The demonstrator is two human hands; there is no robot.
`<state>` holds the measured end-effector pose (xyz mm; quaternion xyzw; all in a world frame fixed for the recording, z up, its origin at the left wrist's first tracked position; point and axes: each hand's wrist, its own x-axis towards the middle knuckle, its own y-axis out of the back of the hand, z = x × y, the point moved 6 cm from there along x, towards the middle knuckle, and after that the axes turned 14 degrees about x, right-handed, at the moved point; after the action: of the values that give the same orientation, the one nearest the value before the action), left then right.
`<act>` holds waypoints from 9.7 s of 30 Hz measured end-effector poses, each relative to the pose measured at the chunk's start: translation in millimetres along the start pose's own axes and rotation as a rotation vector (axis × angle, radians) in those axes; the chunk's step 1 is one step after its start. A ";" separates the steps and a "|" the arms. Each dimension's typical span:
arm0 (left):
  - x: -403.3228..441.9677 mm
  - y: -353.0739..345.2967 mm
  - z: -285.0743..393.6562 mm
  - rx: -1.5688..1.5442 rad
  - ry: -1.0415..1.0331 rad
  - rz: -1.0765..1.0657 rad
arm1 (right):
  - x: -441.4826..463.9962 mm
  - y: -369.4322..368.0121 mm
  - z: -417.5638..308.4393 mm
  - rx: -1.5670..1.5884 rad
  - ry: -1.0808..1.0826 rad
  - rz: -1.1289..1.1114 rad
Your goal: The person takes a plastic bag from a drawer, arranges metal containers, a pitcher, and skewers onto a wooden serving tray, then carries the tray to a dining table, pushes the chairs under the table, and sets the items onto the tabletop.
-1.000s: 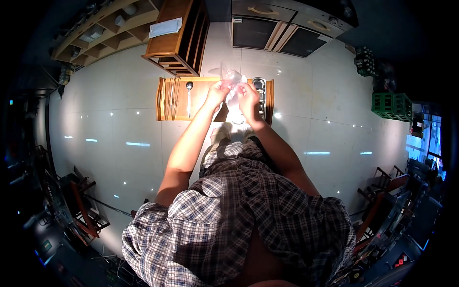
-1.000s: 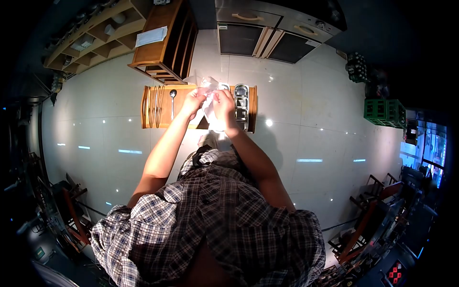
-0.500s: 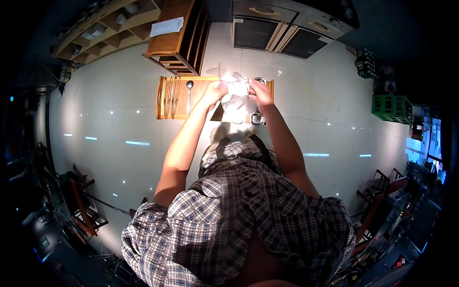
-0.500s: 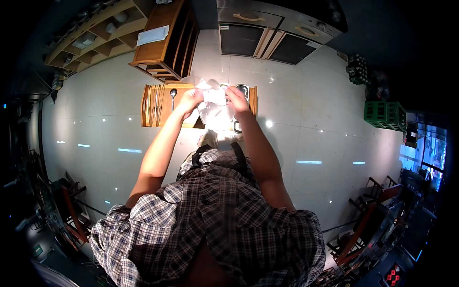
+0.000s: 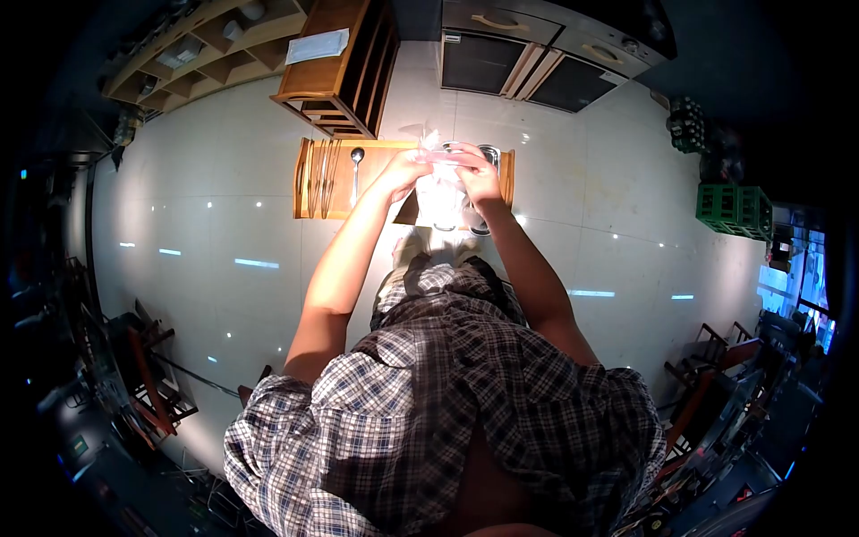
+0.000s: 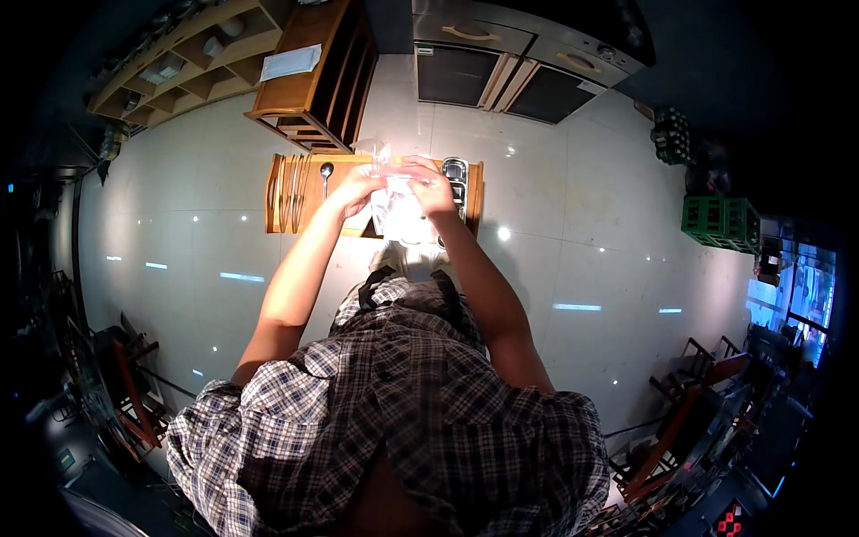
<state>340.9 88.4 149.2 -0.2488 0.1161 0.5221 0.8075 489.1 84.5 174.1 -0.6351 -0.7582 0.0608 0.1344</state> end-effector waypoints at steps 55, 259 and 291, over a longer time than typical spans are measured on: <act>-4.7 5.7 -7.7 0.351 0.122 0.107 | -13.5 35.1 3.0 0.216 -0.241 0.075; -107.2 70.4 -192.6 1.169 0.301 1.056 | -40.7 -4.5 154.4 -0.920 -0.059 0.187; -149.0 512.6 -21.8 1.663 -0.435 0.221 | 82.5 -403.9 388.6 -0.815 -0.888 0.208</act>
<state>-183.1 129.7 53.5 0.5406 0.3269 0.3790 0.6762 -15.5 120.8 -81.0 -0.6203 -0.6380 0.0375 -0.4547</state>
